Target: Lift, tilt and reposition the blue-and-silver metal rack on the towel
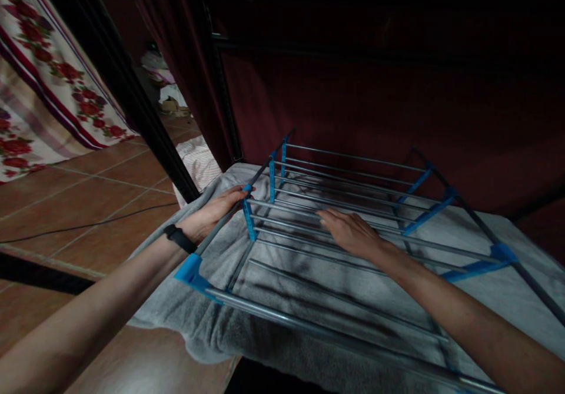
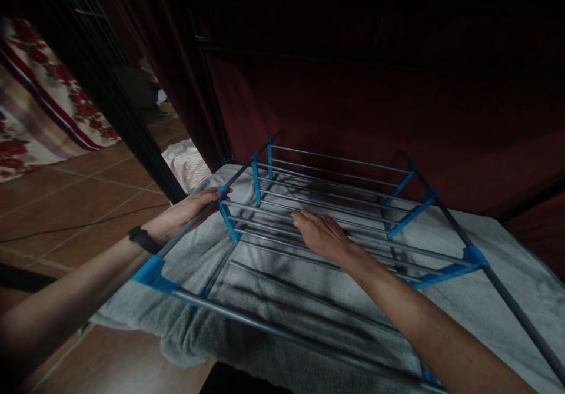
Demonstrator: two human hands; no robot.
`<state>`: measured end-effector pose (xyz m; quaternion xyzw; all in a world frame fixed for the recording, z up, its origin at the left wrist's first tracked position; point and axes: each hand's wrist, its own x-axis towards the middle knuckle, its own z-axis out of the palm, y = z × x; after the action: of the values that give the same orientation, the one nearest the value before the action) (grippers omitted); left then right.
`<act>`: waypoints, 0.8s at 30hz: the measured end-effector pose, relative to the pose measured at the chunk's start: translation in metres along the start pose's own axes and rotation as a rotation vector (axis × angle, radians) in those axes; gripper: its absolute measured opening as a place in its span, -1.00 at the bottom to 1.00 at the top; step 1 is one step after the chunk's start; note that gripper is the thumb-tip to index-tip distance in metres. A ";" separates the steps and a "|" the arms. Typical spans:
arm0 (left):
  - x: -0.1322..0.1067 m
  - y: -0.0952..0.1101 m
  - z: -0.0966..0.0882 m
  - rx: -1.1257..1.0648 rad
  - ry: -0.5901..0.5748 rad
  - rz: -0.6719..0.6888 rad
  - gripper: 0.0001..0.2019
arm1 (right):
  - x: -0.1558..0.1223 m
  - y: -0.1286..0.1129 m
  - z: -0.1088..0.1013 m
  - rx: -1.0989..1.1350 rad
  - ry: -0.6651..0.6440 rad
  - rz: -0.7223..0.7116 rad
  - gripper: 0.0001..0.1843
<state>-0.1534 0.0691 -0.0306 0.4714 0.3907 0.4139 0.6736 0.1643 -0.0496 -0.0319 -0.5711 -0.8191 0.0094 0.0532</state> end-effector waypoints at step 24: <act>0.008 -0.003 -0.008 0.192 -0.001 0.020 -0.60 | 0.019 0.011 -0.011 0.344 -0.088 -0.001 -0.63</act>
<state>-0.1576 0.0781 -0.0368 0.5377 0.4235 0.3809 0.6216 0.1689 -0.0284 -0.0204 -0.5524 -0.8071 0.1742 0.1142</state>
